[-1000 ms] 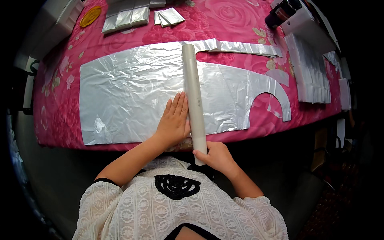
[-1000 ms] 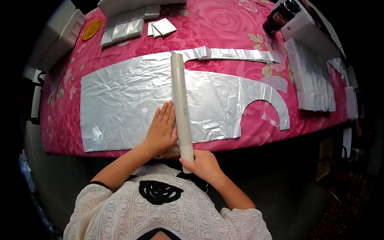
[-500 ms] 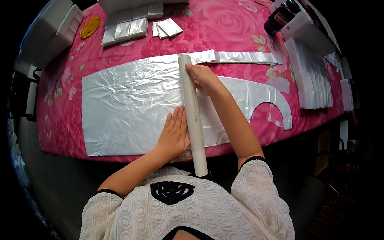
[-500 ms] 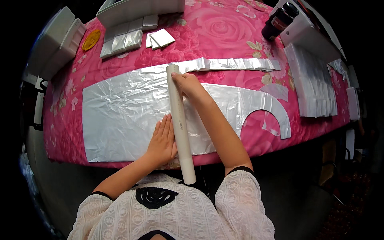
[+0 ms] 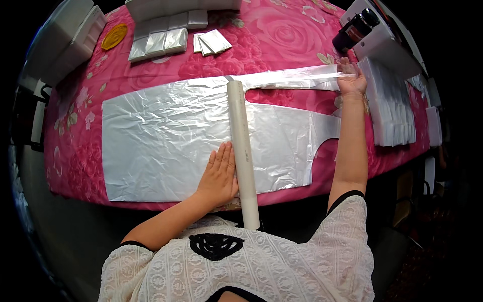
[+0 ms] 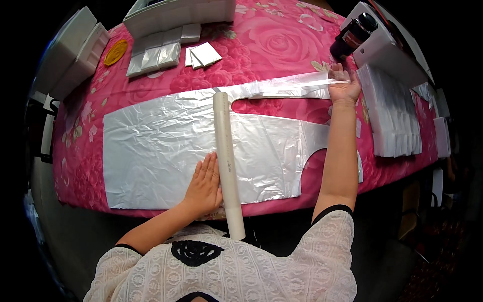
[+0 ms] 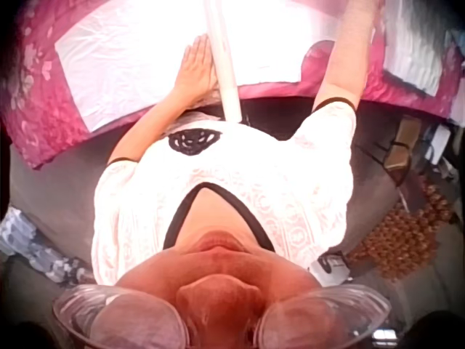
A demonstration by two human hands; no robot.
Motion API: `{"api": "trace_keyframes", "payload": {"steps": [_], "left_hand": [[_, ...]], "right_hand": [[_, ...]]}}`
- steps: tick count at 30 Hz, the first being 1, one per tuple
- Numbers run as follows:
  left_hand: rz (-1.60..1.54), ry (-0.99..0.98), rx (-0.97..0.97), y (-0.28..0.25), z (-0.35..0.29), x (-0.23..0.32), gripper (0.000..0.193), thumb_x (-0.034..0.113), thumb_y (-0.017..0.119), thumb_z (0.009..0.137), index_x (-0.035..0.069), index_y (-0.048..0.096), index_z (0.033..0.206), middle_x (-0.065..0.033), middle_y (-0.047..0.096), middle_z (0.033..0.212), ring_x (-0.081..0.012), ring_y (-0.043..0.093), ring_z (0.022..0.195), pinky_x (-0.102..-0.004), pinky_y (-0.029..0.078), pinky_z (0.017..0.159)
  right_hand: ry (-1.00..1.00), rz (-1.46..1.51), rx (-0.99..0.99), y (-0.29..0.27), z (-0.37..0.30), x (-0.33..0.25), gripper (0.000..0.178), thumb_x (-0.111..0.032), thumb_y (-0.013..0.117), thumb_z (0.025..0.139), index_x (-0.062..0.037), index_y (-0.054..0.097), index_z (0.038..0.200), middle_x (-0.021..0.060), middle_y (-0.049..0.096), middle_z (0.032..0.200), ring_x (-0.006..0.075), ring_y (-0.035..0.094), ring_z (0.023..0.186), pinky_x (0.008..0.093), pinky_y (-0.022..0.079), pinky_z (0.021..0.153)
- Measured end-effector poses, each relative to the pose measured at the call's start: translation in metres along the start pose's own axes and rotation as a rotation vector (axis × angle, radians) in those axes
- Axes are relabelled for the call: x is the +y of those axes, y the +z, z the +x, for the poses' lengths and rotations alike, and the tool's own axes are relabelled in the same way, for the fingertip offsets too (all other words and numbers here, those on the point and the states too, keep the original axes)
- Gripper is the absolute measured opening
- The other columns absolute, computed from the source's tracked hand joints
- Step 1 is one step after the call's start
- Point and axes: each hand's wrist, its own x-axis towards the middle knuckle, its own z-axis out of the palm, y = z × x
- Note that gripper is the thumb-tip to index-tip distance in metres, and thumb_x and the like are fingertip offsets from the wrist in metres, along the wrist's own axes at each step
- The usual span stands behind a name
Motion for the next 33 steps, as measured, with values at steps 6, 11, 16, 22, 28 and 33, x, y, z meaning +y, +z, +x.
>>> {"api": "trace_keyframes", "payload": {"steps": [6, 11, 16, 22, 28, 33], "left_hand": [[-0.002, 0.0, 0.013, 0.001, -0.001, 0.0, 0.068, 0.023, 0.042, 0.08, -0.014, 0.022, 0.134, -0.028, 0.018, 0.143, -0.0378, 0.013, 0.136, -0.0464, 0.009, 0.111], [-0.015, -0.008, 0.019, 0.002, -0.001, -0.002, 0.069, 0.022, 0.044, 0.08, -0.013, 0.022, 0.134, -0.0282, 0.019, 0.142, -0.0384, 0.013, 0.136, -0.0465, 0.009, 0.11], [-0.556, -0.008, 0.173, -0.014, -0.007, -0.015, 0.058, 0.012, 0.052, 0.082, -0.002, 0.028, 0.133, -0.0239, 0.031, 0.134, -0.0394, 0.024, 0.13, -0.047, 0.017, 0.108], [-1.248, -0.238, 0.809, -0.047, -0.031, -0.067, 0.066, 0.006, 0.058, 0.083, 0.001, 0.02, 0.136, -0.0137, 0.044, 0.127, -0.0196, 0.05, 0.111, -0.0318, 0.044, 0.089], [-1.738, -0.528, 0.842, -0.064, -0.047, -0.091, 0.044, 0.007, 0.057, 0.087, 0.0, 0.039, 0.126, -0.0106, 0.051, 0.118, -0.0143, 0.056, 0.096, -0.0264, 0.048, 0.081], [-1.539, -0.736, 0.907, -0.076, -0.066, -0.118, 0.024, 0.007, 0.057, 0.087, 0.001, 0.053, 0.11, -0.0065, 0.059, 0.102, -0.0111, 0.058, 0.086, -0.0228, 0.047, 0.079]], "right_hand": [[-0.15, -0.154, -0.32, 0.065, -0.048, -0.012, 0.05, -0.032, 0.042, 0.092, -0.0044, 0.028, 0.131, 0.0201, 0.035, 0.134, 0.0336, 0.047, 0.114, 0.0526, 0.037, 0.092], [-0.225, -0.662, -0.889, 0.135, -0.176, 0.107, 0.093, -0.039, 0.06, 0.085, -0.0196, -0.011, 0.143, 0.0205, 0.009, 0.148, 0.0335, 0.03, 0.13, 0.0406, 0.04, 0.095], [-0.304, -1.136, -1.44, 0.12, -0.271, 0.223, 0.102, -0.059, 0.065, 0.07, -0.0152, 0.011, 0.144, 0.0247, 0.011, 0.146, 0.0418, 0.017, 0.133, 0.0488, 0.022, 0.105], [-0.095, -1.284, -1.594, 0.095, -0.298, 0.246, 0.103, -0.079, 0.043, 0.069, -0.0125, 0.017, 0.144, 0.0252, 0.01, 0.146, 0.0433, 0.005, 0.135, 0.0503, 0.013, 0.107], [-0.012, -1.318, -1.644, 0.094, -0.304, 0.252, 0.101, -0.078, 0.041, 0.072, -0.0116, 0.017, 0.144, 0.0202, 0.011, 0.148, 0.0405, 0.004, 0.136, 0.0486, 0.011, 0.109], [-0.304, -1.463, -1.537, 0.078, -0.299, 0.205, 0.092, -0.064, 0.053, 0.076, -0.0066, 0.023, 0.141, 0.0186, 0.02, 0.146, 0.0375, 0.011, 0.136, 0.0457, 0.017, 0.109]]}}
